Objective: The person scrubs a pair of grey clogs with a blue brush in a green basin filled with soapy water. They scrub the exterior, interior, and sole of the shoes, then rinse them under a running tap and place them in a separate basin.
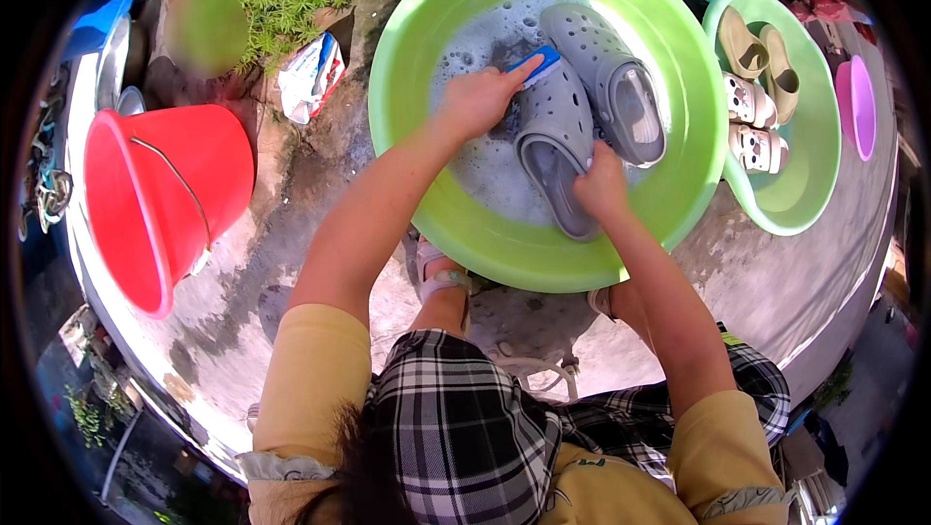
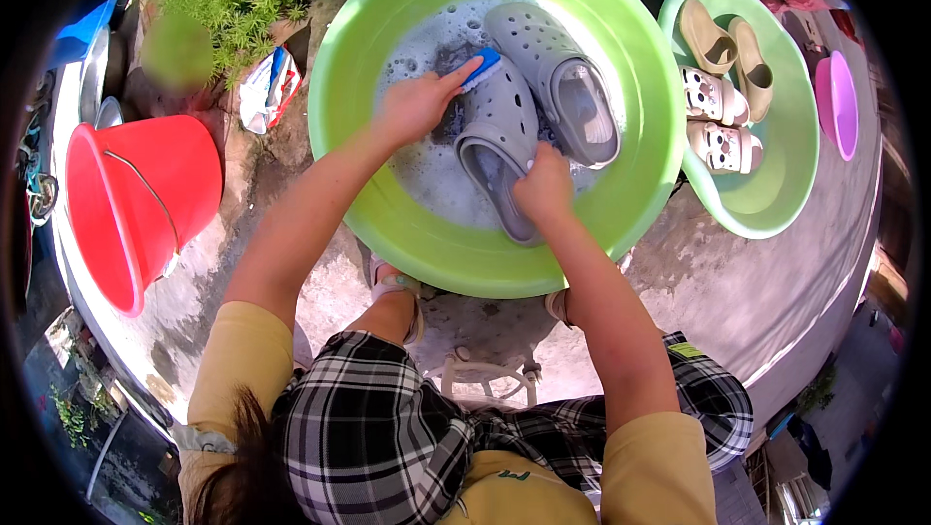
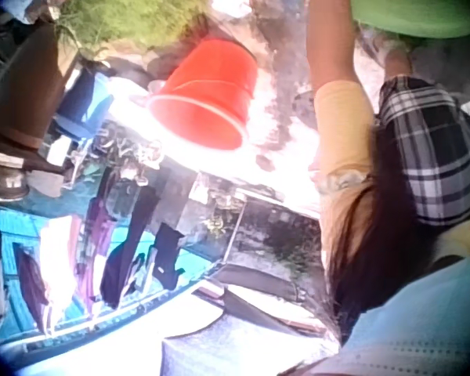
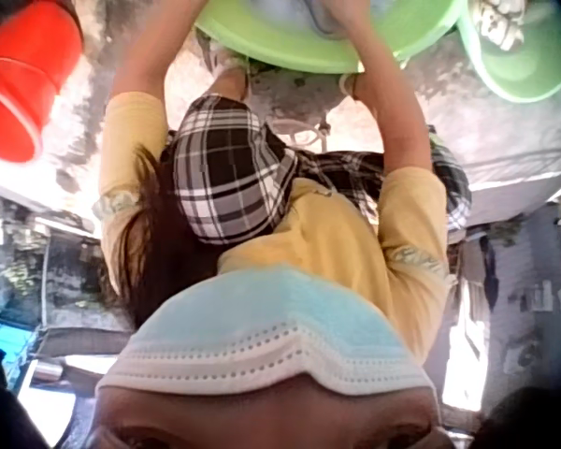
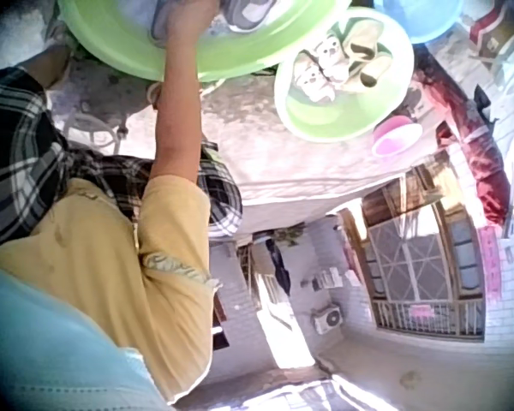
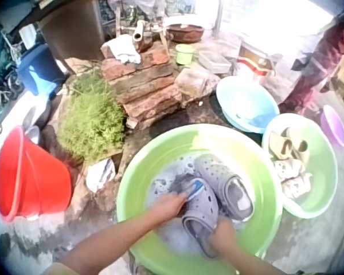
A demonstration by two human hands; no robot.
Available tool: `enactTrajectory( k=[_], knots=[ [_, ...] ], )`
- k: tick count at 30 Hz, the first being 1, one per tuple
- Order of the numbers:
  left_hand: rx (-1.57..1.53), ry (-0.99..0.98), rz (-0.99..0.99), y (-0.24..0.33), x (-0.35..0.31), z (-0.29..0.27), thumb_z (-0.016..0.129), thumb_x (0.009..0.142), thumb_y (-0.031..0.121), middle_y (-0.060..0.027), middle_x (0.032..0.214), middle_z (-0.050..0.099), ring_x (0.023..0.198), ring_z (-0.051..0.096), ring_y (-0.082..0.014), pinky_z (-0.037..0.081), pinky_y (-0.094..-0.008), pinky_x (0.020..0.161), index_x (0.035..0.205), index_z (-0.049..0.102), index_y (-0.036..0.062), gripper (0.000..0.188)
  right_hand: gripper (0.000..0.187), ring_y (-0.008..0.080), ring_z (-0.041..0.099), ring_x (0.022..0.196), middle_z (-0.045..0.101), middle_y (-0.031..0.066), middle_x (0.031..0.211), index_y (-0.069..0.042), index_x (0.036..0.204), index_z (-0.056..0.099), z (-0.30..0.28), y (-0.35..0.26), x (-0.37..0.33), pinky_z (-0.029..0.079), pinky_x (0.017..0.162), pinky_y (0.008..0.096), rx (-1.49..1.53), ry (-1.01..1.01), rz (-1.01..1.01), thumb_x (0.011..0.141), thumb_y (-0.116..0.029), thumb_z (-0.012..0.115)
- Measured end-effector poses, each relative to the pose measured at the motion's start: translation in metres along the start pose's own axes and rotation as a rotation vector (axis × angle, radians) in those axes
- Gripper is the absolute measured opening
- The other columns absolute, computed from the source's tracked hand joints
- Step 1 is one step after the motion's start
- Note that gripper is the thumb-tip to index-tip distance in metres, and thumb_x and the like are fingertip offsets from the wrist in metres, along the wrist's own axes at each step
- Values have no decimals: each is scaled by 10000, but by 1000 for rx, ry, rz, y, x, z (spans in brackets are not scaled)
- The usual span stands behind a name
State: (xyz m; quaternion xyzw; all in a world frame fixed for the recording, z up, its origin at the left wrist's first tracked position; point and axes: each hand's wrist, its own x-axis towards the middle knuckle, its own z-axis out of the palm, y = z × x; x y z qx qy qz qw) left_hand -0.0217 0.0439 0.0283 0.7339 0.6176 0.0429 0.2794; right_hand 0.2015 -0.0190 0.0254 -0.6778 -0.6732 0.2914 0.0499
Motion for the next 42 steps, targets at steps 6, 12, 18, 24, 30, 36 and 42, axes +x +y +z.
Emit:
enactTrajectory(
  k=[6, 12, 18, 24, 30, 36, 42],
  knots=[
    [-391, 176, -550, -19, 20, 39, 449, 856, 153, -206, 1038, 595, 898, 590, -349, 450, -425, 788, 1329, 379, 104, 480, 508, 383, 565, 969, 597, 251, 1011, 31, 1100, 534, 1, 8, 13, 444, 833, 421, 111, -146, 163, 637, -123, 680],
    [-527, 47, -36, 50, -17, 13, 479, 878, 251, -152, 957, 608, 881, 580, -325, 444, -394, 769, 1313, 424, 219, 439, 437, 331, 596, 944, 609, 234, 1013, 42, 1104, 546, -2, 19, 18, 442, 829, 381, 448, -185, 408, 771, -225, 641],
    [-329, 122, -123, 25, -16, -5, 390, 916, 335, -126, 799, 585, 800, 581, -308, 440, -397, 704, 1327, 404, 267, 417, 337, 207, 601, 835, 635, 141, 931, 39, 1057, 571, -29, 2, -7, 451, 766, 334, 824, -273, 478, 846, -223, 586],
    [-368, 222, -89, 37, -30, -17, 490, 886, 289, -108, 753, 590, 724, 586, -287, 447, -369, 654, 1233, 520, 289, 348, 296, 166, 578, 766, 637, 96, 870, 32, 1017, 591, -24, 7, -18, 449, 713, 308, 853, -201, 299, 849, -211, 592],
    [-282, 227, -96, 26, -33, -2, 483, 885, 297, -123, 723, 593, 670, 582, -306, 451, -389, 598, 1233, 520, 274, 352, 263, 144, 564, 749, 630, 68, 845, 27, 961, 605, -16, 11, -15, 443, 691, 301, 733, -129, 193, 859, -216, 588],
    [-497, 273, -104, 44, -47, -3, 519, 878, 249, -159, 705, 600, 621, 585, -301, 441, -363, 580, 1278, 465, 269, 405, 281, 166, 592, 774, 637, 78, 897, 16, 1008, 593, -25, 5, -18, 463, 723, 311, 1066, -149, 381, 864, -226, 587],
    [-553, 308, -326, 30, -20, -27, 511, 884, 237, -176, 696, 574, 544, 510, -279, 428, -313, 567, 1273, 483, 198, 392, 358, 217, 619, 867, 608, 137, 1049, -1, 1150, 524, -20, -22, -11, 485, 777, 328, 1189, -282, 589, 892, -248, 497]
  ],
)
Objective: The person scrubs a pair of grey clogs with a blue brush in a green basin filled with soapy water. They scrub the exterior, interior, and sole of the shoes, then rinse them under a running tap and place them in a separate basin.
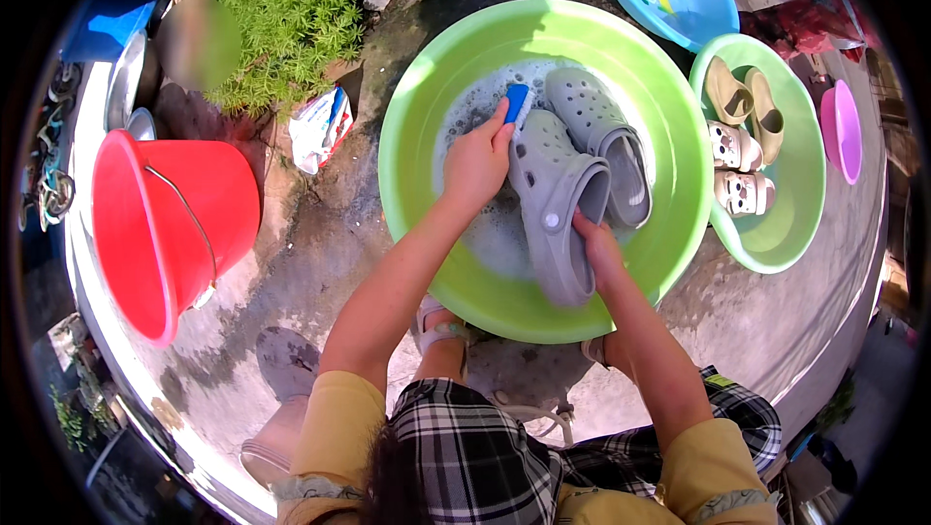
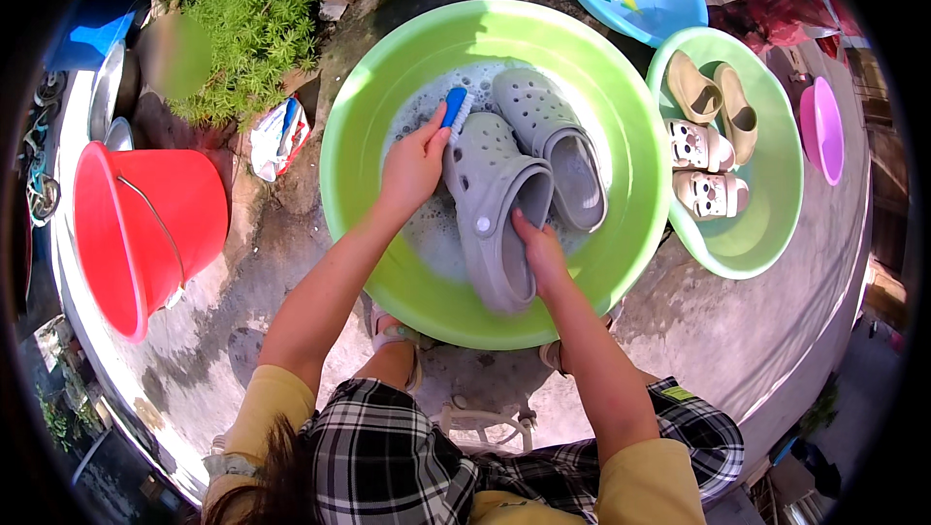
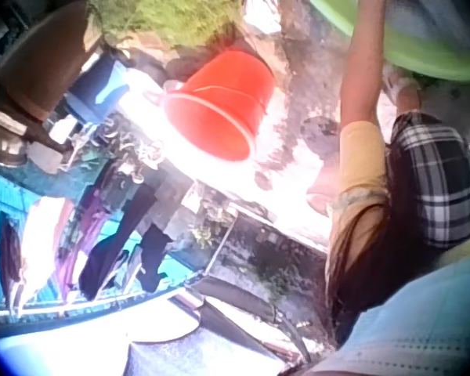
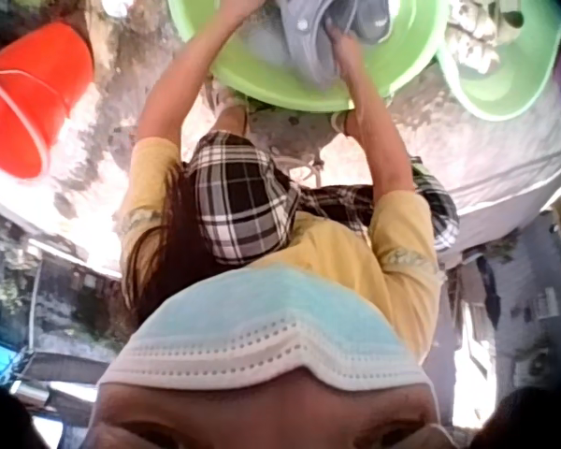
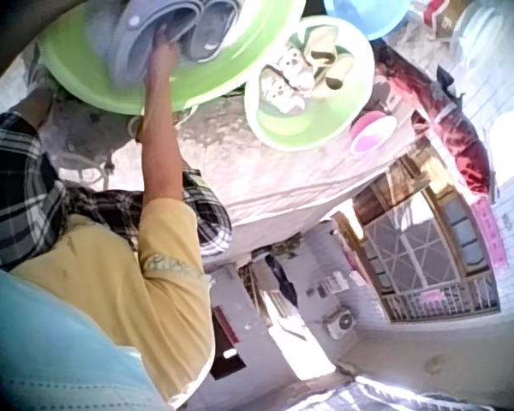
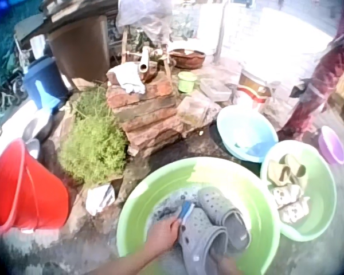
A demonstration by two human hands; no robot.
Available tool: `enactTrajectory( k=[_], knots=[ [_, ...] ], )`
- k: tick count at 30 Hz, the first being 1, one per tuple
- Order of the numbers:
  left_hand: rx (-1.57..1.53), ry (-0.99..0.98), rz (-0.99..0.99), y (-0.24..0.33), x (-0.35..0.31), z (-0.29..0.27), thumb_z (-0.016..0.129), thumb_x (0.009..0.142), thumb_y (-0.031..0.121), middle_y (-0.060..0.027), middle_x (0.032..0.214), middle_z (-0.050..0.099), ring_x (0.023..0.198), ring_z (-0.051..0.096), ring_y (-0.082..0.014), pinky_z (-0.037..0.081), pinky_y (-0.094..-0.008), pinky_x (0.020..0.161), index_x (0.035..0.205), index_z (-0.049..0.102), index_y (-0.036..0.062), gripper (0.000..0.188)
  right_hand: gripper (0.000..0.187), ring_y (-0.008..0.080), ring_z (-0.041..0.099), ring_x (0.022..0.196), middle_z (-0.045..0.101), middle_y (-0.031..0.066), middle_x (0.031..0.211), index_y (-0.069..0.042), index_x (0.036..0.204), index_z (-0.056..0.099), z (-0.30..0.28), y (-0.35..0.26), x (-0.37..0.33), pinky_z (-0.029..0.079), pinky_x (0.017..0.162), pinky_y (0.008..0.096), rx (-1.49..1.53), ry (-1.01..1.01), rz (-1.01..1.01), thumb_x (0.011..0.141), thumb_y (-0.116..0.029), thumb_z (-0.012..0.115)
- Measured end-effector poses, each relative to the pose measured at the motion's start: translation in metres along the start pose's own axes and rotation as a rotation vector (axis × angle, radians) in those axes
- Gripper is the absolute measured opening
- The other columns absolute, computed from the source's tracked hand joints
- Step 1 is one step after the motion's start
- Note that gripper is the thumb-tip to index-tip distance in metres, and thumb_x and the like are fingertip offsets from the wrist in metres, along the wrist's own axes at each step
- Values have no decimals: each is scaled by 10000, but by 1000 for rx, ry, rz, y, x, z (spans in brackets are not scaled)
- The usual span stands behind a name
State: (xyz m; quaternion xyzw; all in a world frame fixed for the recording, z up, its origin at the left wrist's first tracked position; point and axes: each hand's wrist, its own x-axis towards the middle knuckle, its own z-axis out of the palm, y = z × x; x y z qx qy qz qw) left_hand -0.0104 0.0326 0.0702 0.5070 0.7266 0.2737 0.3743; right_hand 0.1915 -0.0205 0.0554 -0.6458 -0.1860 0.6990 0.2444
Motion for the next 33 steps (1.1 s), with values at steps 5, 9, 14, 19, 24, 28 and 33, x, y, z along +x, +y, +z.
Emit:
enactTrajectory(
  k=[5, 9, 14, 19, 24, 28, 33],
  knots=[
    [-96, -42, 276, 4, -75, 11, 477, 899, 247, -177, 634, 559, 515, 509, -292, 420, -348, 530, 1265, 484, 168, 375, 363, 234, 613, 880, 612, 130, 1027, 8, 1141, 519, -5, 4, 15, 494, 756, 342, 125, -66, 107, 873, -237, 523],
    [128, -43, 278, -4, -43, -3, 476, 898, 250, -170, 657, 577, 581, 561, -313, 431, -389, 556, 1265, 487, 172, 376, 342, 244, 629, 812, 632, 130, 964, 14, 1119, 537, -8, 16, 23, 510, 714, 339, -22, -38, 133, 865, -210, 494],
    [148, -88, 325, -2, -67, 5, 504, 881, 290, -127, 577, 511, 519, 538, -312, 439, -421, 514, 1295, 455, 236, 420, 362, 229, 634, 766, 638, 133, 936, 19, 1095, 553, -23, 12, 22, 513, 665, 322, 145, -163, 173, 868, -260, 514],
    [247, -10, 405, -6, -58, -3, 520, 883, 222, -135, 662, 573, 575, 561, -297, 436, -410, 537, 1295, 456, 214, 417, 367, 193, 619, 788, 635, 125, 936, 25, 1096, 554, -15, 19, 17, 492, 669, 298, -25, -81, -23, 871, -264, 534],
    [211, -39, 308, -7, -60, 13, 504, 889, 227, -138, 613, 560, 552, 555, -308, 431, -416, 524, 1295, 455, 197, 410, 328, 218, 613, 789, 647, 132, 904, 47, 1024, 586, -20, 7, 19, 463, 727, 327, -375, 85, -291, 859, -237, 565],
    [310, -128, 300, -20, -50, 15, 501, 883, 268, -158, 636, 578, 577, 569, -334, 443, -418, 532, 1307, 439, 197, 434, 292, 233, 616, 785, 653, 153, 847, 48, 960, 605, -14, 1, 6, 455, 727, 340, -680, 37, -435, 840, -218, 593],
    [234, -132, 350, -12, -30, 38, 475, 884, 310, -146, 683, 610, 614, 597, -321, 460, -427, 533, 1274, 471, 209, 403, 269, 284, 618, 768, 639, 188, 824, 30, 959, 604, -22, 3, 5, 452, 709, 353, -737, 115, -486, 838, -210, 590]
  ],
)
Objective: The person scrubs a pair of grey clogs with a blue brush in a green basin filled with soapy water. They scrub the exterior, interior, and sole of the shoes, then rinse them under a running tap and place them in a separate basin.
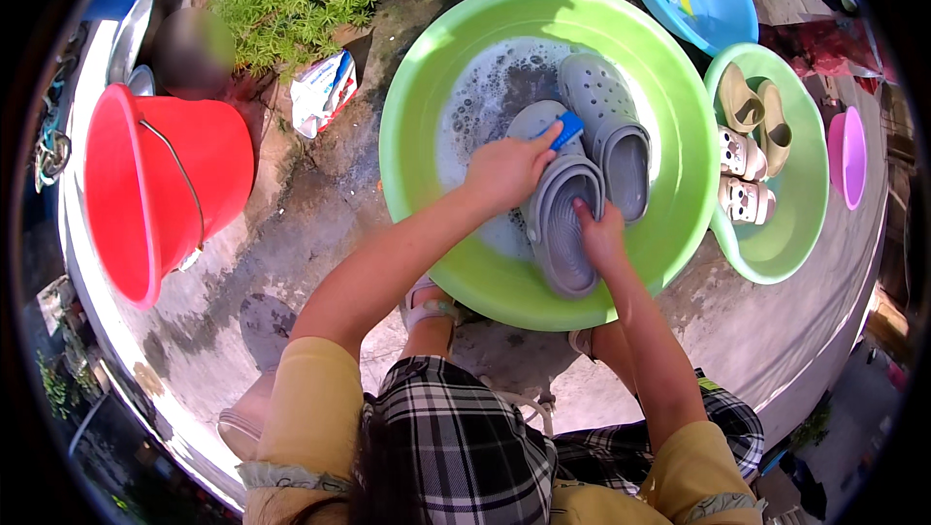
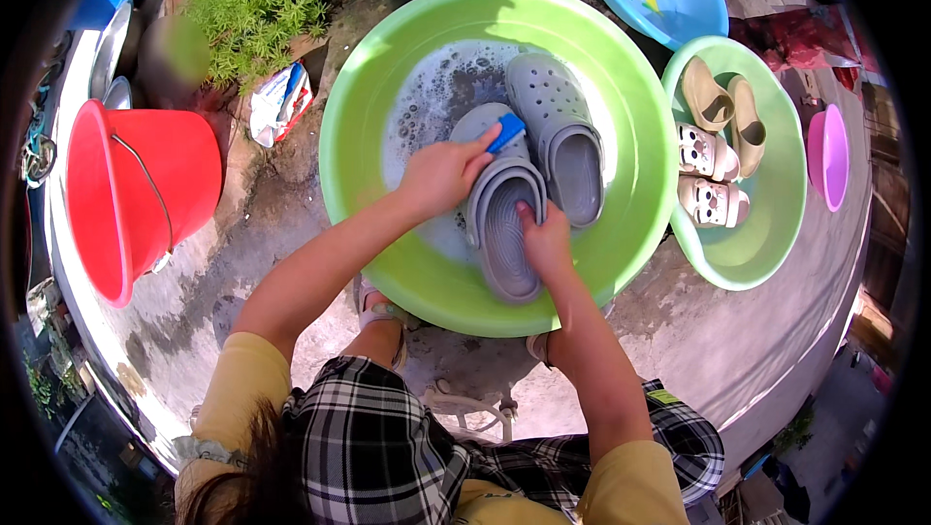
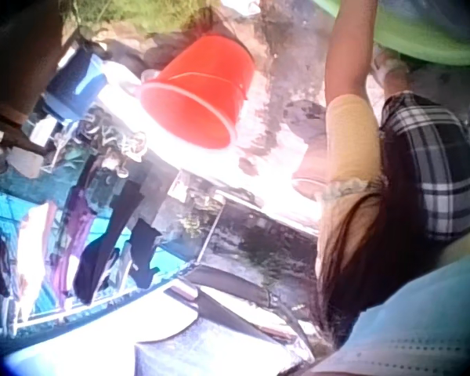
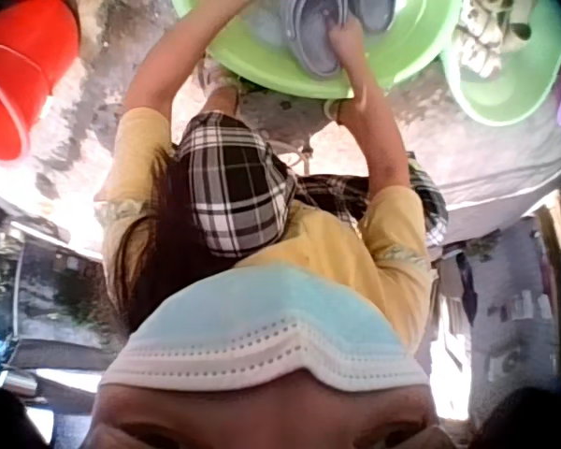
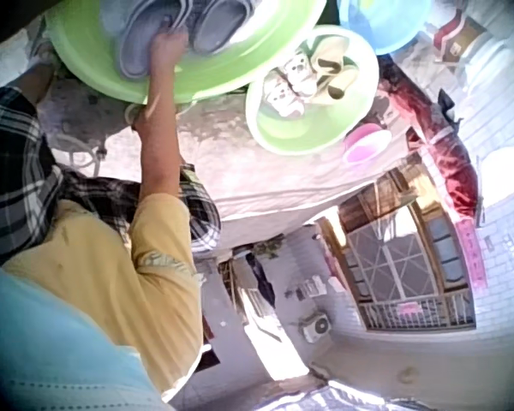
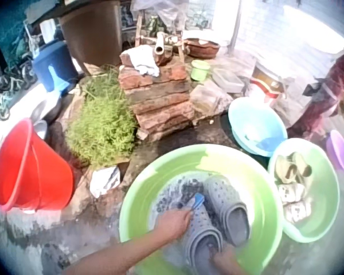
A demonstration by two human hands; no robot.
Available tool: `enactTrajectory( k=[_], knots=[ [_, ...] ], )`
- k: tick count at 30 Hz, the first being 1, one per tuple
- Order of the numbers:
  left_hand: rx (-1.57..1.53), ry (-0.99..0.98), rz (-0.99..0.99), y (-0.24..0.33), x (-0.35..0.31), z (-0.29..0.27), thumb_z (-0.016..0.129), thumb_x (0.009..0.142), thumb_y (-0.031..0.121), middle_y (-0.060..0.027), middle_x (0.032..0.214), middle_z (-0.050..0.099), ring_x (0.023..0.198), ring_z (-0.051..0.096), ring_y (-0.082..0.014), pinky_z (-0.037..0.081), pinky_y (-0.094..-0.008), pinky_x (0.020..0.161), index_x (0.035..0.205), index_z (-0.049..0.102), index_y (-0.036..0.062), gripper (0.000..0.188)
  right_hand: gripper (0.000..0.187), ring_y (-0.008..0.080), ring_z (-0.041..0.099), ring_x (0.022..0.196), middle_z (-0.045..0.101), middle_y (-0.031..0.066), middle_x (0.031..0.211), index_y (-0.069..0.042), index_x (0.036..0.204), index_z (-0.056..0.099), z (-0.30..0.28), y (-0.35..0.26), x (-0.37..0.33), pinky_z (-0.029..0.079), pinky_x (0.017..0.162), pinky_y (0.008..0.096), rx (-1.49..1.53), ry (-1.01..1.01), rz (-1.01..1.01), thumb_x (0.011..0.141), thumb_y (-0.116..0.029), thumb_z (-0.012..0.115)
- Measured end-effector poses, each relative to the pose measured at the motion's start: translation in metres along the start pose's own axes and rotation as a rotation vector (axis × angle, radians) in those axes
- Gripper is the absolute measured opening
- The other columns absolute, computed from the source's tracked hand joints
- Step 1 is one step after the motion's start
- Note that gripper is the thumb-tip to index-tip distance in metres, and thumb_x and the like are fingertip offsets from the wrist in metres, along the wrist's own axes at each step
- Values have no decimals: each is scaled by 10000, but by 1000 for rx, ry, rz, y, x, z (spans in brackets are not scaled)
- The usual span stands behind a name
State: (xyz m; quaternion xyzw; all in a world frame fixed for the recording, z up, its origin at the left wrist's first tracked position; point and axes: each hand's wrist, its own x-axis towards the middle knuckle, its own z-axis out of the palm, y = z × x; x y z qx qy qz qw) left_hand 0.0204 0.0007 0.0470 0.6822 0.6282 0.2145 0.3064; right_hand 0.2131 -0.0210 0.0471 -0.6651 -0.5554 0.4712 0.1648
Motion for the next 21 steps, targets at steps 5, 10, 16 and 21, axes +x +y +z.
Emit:
enactTrajectory(
  k=[5, 10, 16, 21],
  knots=[
    [139, -20, -106, -24, 21, -17, 458, 888, 316, -146, 695, 612, 629, 598, -324, 459, -441, 562, 1282, 466, 212, 408, 246, 293, 621, 771, 635, 202, 832, 33, 961, 598, -11, -8, -4, 453, 708, 352, -86, -45, -8, 843, -182, 582],
    [-66, -49, 148, 2, -2, 9, 433, 902, 323, -132, 676, 602, 626, 600, -329, 481, -417, 559, 1276, 457, 248, 382, 247, 291, 623, 798, 636, 205, 849, 26, 987, 597, -17, -10, -4, 450, 730, 335, -84, -5, 27, 841, -172, 580],
    [415, -2, -9, -63, 66, -9, 454, 895, 318, -135, 753, 611, 669, 601, -316, 484, -429, 589, 1306, 414, 253, 418, 391, 374, 600, 856, 608, 249, 918, 27, 1152, 508, -1, 7, 3, 462, 757, 394, -235, 54, -130, 801, -128, 584],
    [-23, -2, -364, -85, 69, 14, 482, 872, 295, -177, 907, 634, 798, 615, -339, 481, -439, 685, 1242, 508, 218, 378, 626, 420, 555, 864, 549, 264, 915, 38, 1279, 337, 17, -14, 9, 458, 755, 460, -746, -1, -12, 705, -50, 572]
  ],
)
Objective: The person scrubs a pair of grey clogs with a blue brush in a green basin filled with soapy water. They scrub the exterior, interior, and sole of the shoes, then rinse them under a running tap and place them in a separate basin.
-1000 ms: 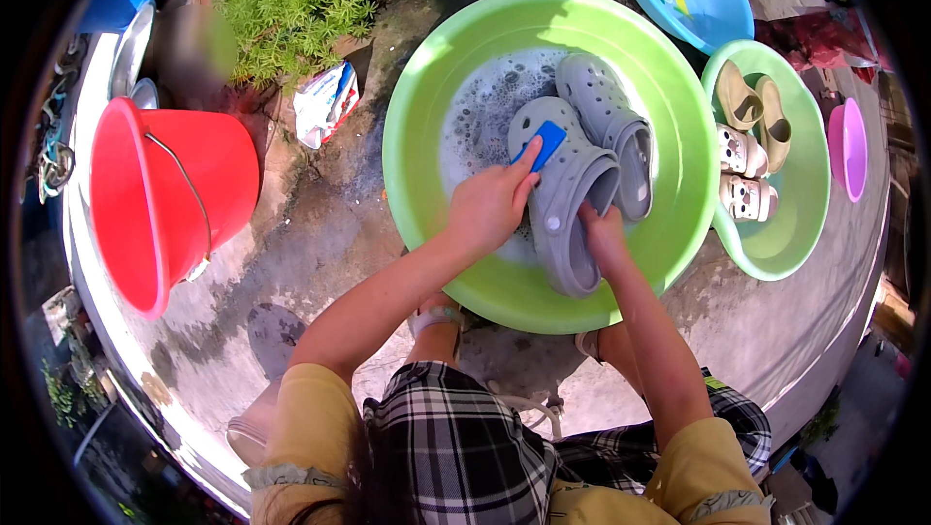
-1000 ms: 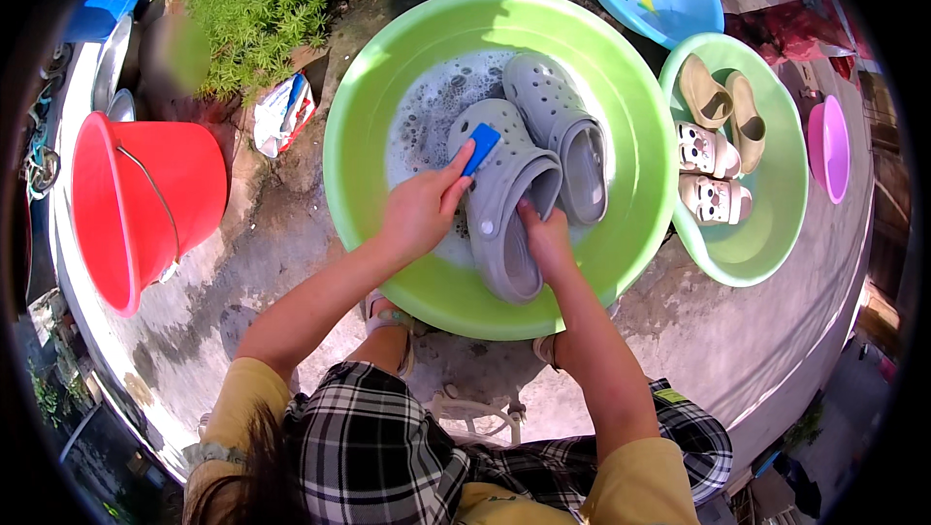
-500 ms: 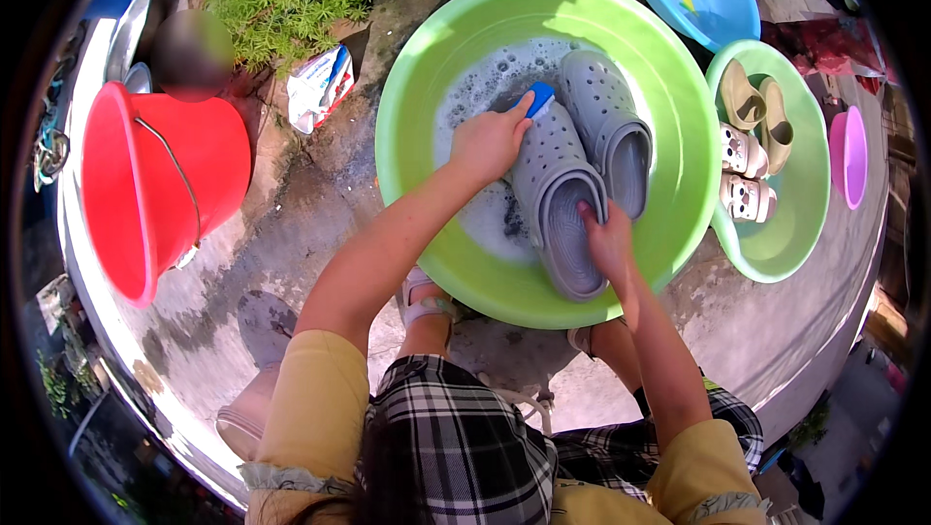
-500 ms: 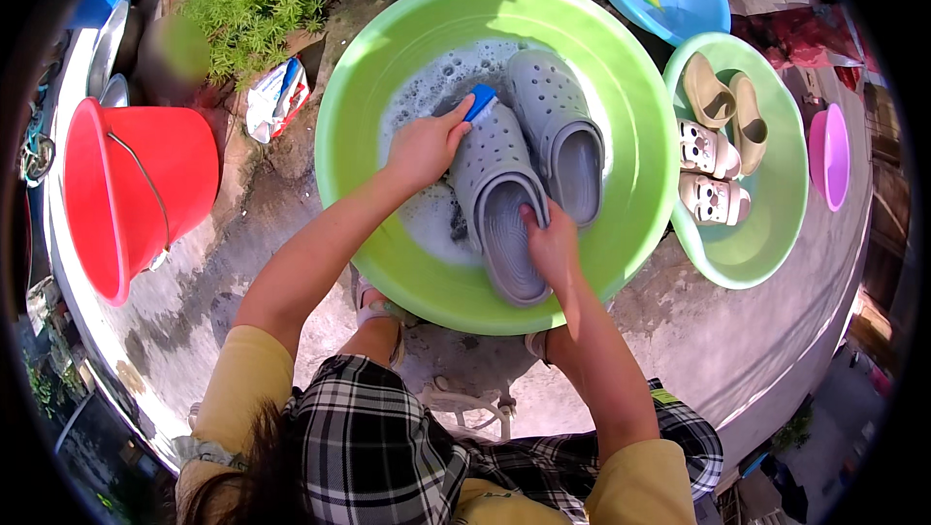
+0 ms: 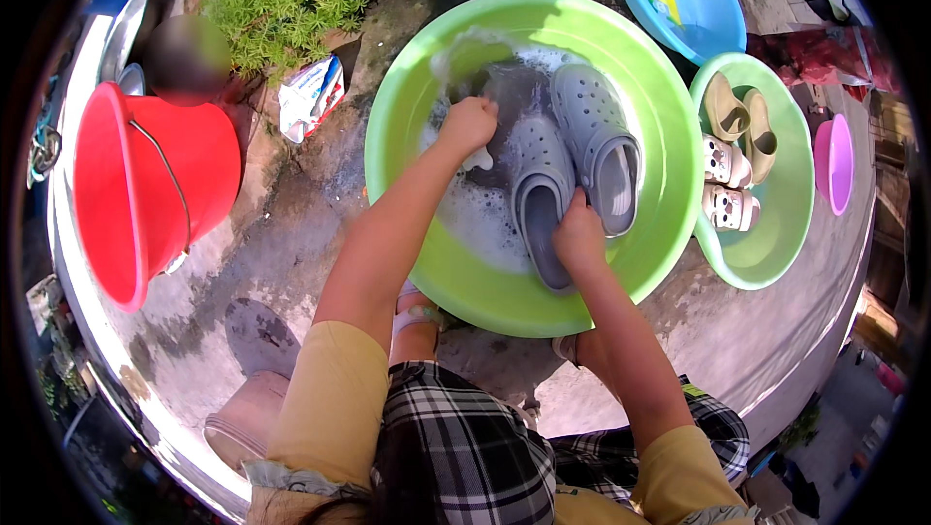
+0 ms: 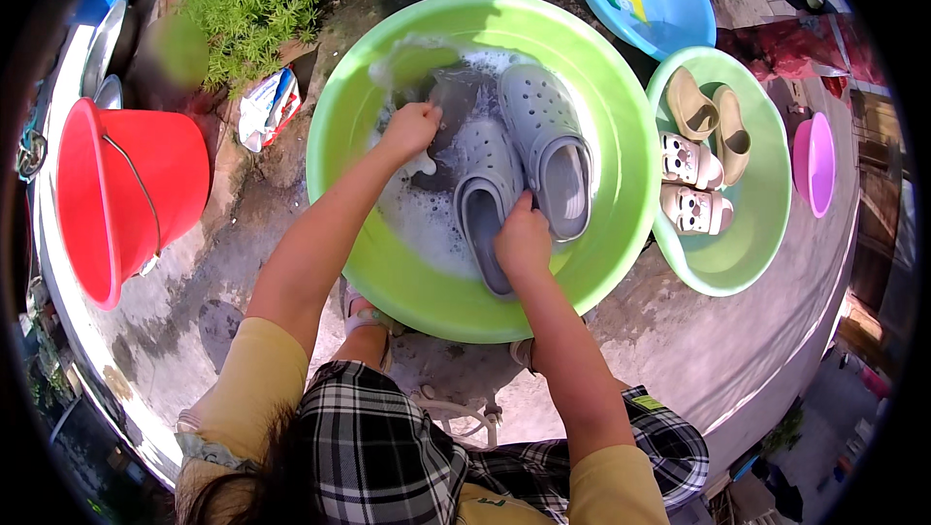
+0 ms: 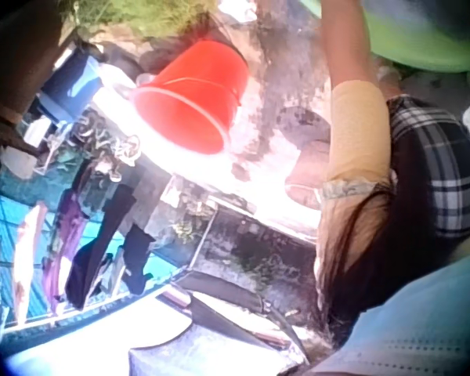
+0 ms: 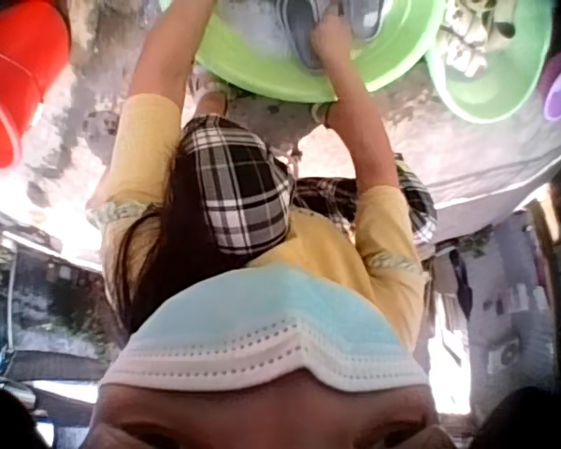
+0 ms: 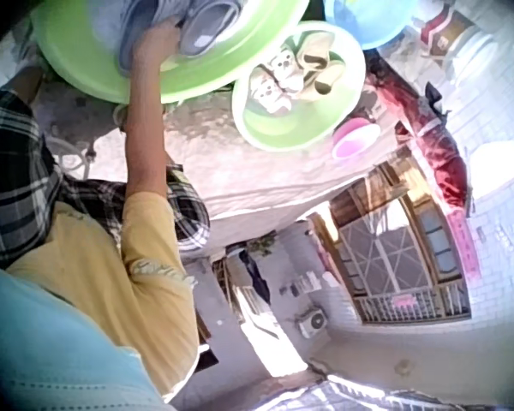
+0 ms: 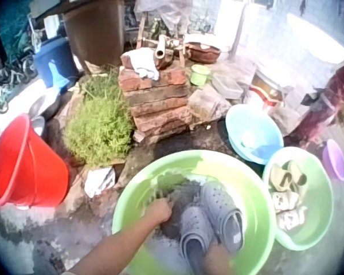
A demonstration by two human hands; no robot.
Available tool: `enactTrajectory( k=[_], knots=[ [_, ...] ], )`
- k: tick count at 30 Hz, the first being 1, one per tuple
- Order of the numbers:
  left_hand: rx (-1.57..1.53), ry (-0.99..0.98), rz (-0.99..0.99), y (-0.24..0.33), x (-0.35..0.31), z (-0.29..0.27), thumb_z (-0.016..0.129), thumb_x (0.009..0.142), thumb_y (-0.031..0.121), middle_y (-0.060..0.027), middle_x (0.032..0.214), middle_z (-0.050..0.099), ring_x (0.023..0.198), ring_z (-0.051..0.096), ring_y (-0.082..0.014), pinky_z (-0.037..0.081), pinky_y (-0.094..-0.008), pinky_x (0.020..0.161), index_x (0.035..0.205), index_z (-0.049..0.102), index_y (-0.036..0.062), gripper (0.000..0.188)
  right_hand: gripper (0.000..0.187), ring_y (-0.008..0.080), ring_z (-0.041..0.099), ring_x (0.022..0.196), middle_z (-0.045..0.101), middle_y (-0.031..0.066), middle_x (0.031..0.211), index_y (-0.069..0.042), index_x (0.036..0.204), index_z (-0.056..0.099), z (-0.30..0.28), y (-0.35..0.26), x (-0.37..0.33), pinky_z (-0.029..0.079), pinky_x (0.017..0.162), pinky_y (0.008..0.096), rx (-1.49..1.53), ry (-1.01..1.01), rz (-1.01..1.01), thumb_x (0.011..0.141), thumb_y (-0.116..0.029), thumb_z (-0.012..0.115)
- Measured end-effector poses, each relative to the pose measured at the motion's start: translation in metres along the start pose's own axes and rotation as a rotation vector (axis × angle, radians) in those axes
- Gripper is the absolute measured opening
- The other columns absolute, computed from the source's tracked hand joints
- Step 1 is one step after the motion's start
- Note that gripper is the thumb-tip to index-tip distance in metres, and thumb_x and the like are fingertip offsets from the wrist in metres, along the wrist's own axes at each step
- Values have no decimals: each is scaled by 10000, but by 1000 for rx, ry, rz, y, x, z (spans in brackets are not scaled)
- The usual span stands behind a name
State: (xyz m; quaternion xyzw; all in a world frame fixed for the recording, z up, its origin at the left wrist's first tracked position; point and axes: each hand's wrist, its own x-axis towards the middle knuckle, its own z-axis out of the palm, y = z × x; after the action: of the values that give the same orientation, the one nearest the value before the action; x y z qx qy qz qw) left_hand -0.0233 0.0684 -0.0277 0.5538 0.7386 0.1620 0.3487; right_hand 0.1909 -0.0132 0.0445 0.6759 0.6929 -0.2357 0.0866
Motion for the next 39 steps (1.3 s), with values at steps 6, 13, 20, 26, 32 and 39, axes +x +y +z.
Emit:
enactTrajectory(
  k=[6, 13, 20, 26, 32, 39],
  knots=[
    [104, -104, 235, 63, -60, -18, 446, 877, 292, -146, 754, 640, 698, 618, -329, 488, -444, 647, 1244, 509, 210, 381, 572, 376, 522, 897, 523, 227, 944, 87, 1250, 338, -5, -19, -18, 449, 756, 428, -101, 76, -96, 722, -17, 533],
    [257, -218, 539, 61, -107, -30, 480, 877, 294, -134, 676, 618, 583, 592, -309, 464, -428, 526, 1233, 517, 222, 365, 501, 339, 511, 879, 511, 197, 925, 105, 1216, 368, -3, -27, -28, 432, 757, 402, -143, 103, -104, 750, -17, 508],
    [194, -256, 635, 58, -124, -25, 471, 885, 293, -152, 619, 592, 548, 585, -317, 459, -426, 491, 1249, 495, 178, 382, 449, 320, 516, 847, 512, 185, 908, 78, 1183, 392, 10, -24, -30, 438, 730, 385, -187, 193, -151, 759, -24, 498],
    [185, -206, 519, 44, -128, -26, 484, 881, 288, -160, 648, 596, 571, 583, -326, 455, -420, 498, 1230, 517, 195, 363, 390, 339, 520, 859, 519, 192, 895, 69, 1129, 417, 6, -34, -34, 437, 727, 410, -173, 210, -161, 757, -21, 496],
    [163, 21, 280, 29, -73, -34, 476, 876, 326, -137, 639, 602, 575, 600, -307, 471, -439, 525, 1234, 510, 227, 373, 412, 356, 515, 874, 522, 209, 911, 75, 1128, 414, 5, -24, -26, 438, 745, 410, -124, 245, -214, 736, -2, 514],
    [173, -37, 376, 38, -85, -24, 472, 881, 301, -148, 648, 600, 556, 583, -327, 460, -435, 508, 1254, 488, 224, 380, 387, 357, 518, 894, 524, 202, 920, 68, 1096, 423, 1, -26, -29, 437, 759, 417, -109, 177, -168, 731, -9, 525]
  ],
)
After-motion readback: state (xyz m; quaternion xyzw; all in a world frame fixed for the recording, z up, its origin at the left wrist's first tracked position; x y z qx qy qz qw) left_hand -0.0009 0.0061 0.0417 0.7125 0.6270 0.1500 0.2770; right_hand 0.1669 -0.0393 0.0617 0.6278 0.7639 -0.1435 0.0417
